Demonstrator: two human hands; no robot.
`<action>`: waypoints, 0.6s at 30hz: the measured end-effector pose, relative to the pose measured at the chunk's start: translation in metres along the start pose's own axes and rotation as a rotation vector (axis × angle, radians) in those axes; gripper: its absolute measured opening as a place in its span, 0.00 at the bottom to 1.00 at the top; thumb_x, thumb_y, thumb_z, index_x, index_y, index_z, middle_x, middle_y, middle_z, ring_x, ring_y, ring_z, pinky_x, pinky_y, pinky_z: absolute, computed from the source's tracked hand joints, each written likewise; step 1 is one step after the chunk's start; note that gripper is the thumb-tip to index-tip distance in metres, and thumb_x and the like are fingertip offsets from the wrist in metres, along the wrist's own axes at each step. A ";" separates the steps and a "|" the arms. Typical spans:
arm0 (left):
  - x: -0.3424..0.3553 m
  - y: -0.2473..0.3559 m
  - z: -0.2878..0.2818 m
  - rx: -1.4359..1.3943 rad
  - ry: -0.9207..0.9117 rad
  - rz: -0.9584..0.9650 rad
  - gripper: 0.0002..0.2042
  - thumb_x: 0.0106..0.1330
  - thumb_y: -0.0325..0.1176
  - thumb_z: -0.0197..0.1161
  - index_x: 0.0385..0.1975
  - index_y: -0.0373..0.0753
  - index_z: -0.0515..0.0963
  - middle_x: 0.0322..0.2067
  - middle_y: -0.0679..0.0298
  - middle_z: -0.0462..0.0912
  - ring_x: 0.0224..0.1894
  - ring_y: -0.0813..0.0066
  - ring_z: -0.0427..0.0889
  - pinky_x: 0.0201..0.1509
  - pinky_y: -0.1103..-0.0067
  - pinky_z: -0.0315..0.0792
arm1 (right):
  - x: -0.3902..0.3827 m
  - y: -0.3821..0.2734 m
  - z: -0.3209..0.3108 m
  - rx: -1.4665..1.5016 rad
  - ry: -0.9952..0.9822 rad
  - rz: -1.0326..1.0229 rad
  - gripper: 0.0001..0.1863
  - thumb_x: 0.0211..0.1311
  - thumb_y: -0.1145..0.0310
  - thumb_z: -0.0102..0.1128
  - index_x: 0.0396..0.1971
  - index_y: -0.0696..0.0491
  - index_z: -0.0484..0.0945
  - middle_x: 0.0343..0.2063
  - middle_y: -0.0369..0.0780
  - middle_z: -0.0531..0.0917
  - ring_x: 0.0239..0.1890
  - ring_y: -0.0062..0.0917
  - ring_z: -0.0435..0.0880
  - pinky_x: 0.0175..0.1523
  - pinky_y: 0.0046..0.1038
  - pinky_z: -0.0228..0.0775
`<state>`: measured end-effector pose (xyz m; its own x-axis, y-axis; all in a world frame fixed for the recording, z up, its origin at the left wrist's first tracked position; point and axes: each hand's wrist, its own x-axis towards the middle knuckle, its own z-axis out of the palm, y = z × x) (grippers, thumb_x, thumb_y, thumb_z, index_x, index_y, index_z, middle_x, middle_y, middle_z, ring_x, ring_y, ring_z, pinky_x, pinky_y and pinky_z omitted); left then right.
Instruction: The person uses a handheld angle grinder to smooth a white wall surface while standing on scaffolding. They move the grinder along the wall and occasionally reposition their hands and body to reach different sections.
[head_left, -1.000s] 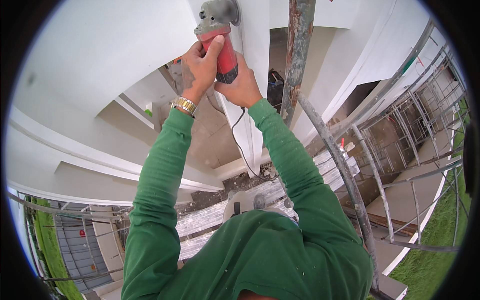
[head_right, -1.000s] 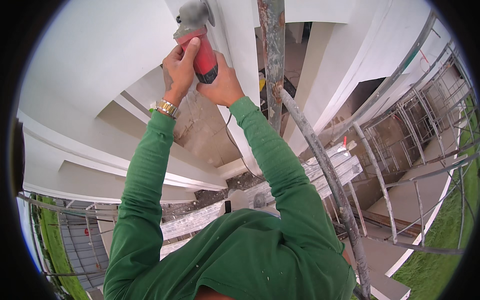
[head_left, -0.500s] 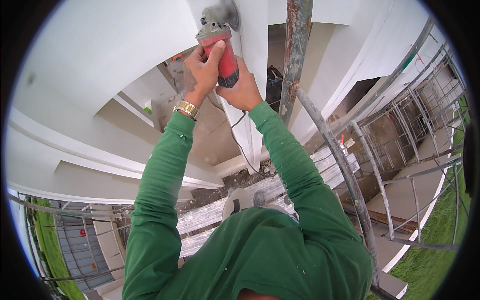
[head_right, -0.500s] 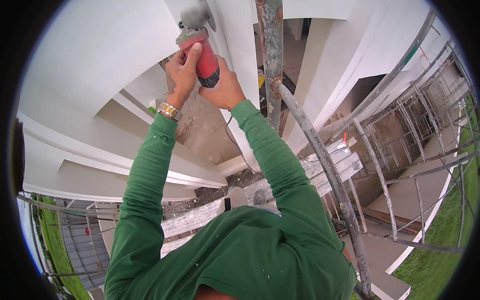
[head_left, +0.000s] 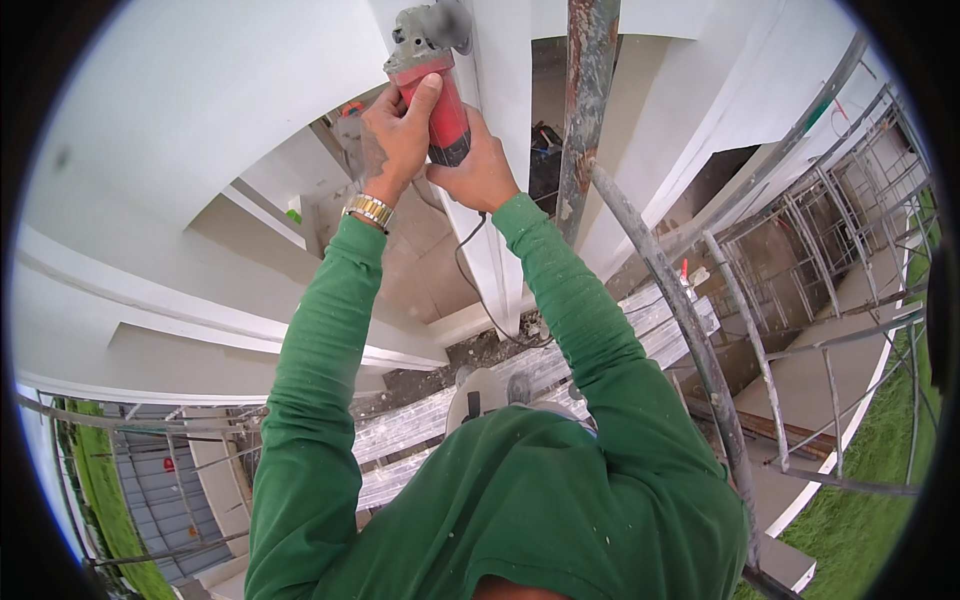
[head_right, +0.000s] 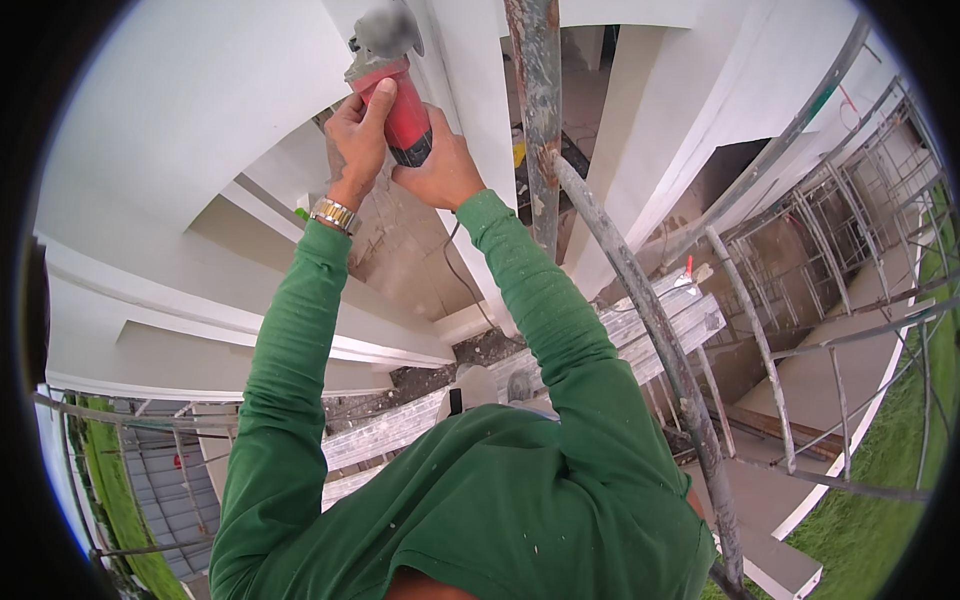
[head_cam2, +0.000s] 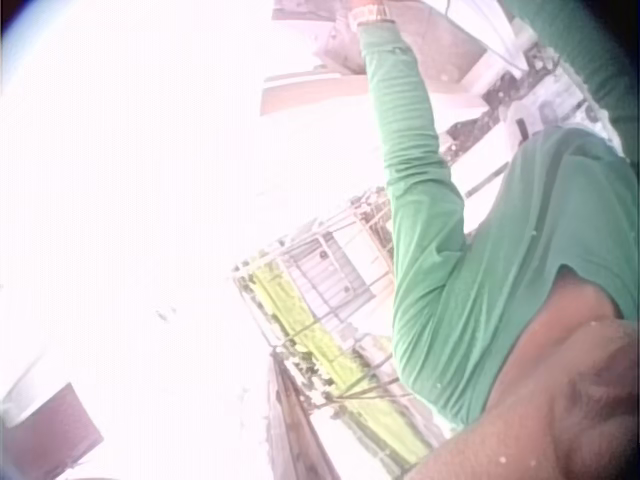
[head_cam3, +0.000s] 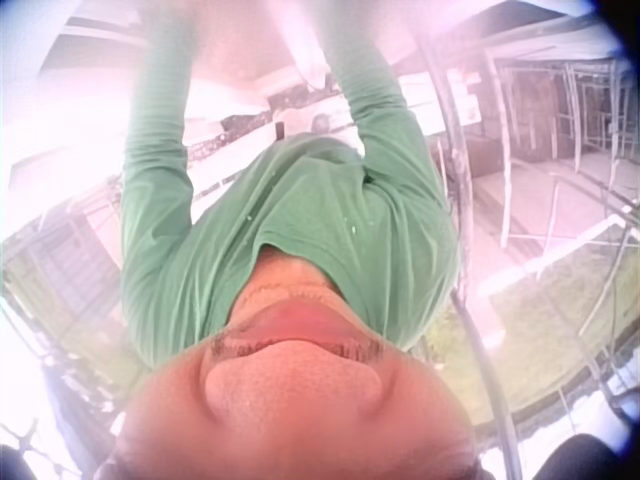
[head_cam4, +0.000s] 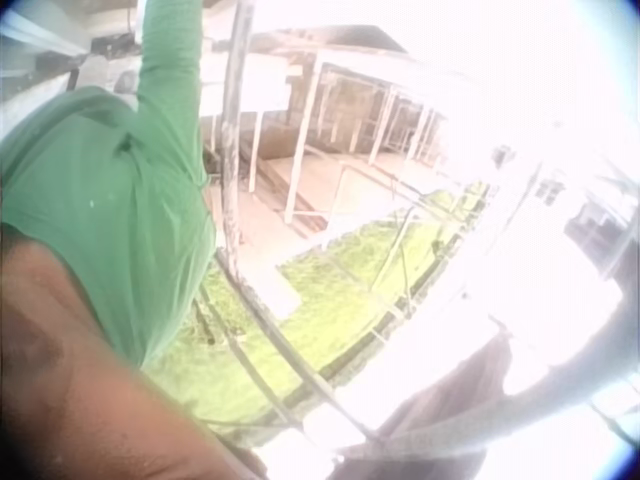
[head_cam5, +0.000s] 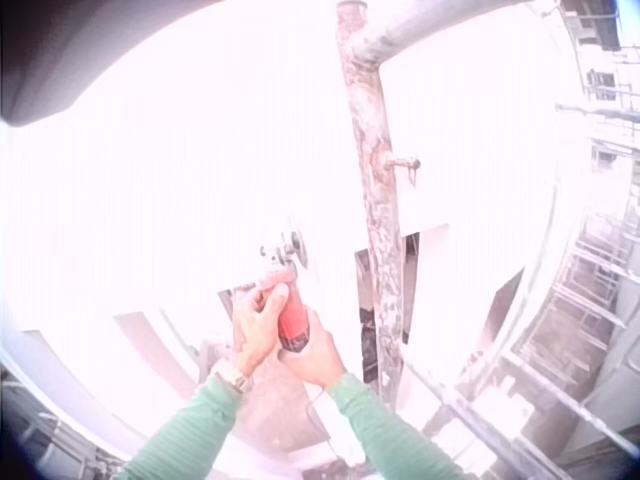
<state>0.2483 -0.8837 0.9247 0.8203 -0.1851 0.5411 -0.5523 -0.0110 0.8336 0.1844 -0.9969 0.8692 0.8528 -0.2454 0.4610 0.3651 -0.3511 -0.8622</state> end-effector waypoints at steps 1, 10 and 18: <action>-0.001 -0.001 0.000 0.003 -0.003 -0.001 0.27 0.69 0.53 0.67 0.50 0.31 0.83 0.37 0.61 0.89 0.36 0.82 0.82 0.43 0.79 0.78 | -0.001 0.002 0.000 -0.003 0.003 -0.003 0.46 0.45 0.66 0.73 0.67 0.54 0.62 0.46 0.55 0.85 0.51 0.51 0.86 0.56 0.43 0.77; -0.008 -0.014 0.000 0.035 -0.010 -0.013 0.27 0.69 0.54 0.66 0.49 0.32 0.84 0.36 0.59 0.89 0.36 0.80 0.83 0.44 0.77 0.78 | -0.011 0.013 0.003 0.009 0.003 -0.006 0.45 0.45 0.66 0.72 0.66 0.53 0.62 0.46 0.55 0.85 0.50 0.52 0.85 0.55 0.44 0.77; -0.009 -0.007 0.002 0.022 0.000 -0.028 0.27 0.69 0.54 0.66 0.49 0.32 0.84 0.35 0.60 0.89 0.36 0.80 0.83 0.43 0.78 0.78 | -0.007 0.013 0.003 -0.008 0.006 0.031 0.45 0.45 0.66 0.72 0.67 0.52 0.63 0.45 0.55 0.85 0.50 0.52 0.86 0.55 0.44 0.78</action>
<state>0.2452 -0.8838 0.9137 0.8356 -0.1848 0.5173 -0.5320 -0.0382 0.8459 0.1845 -0.9972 0.8541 0.8613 -0.2621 0.4352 0.3352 -0.3505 -0.8745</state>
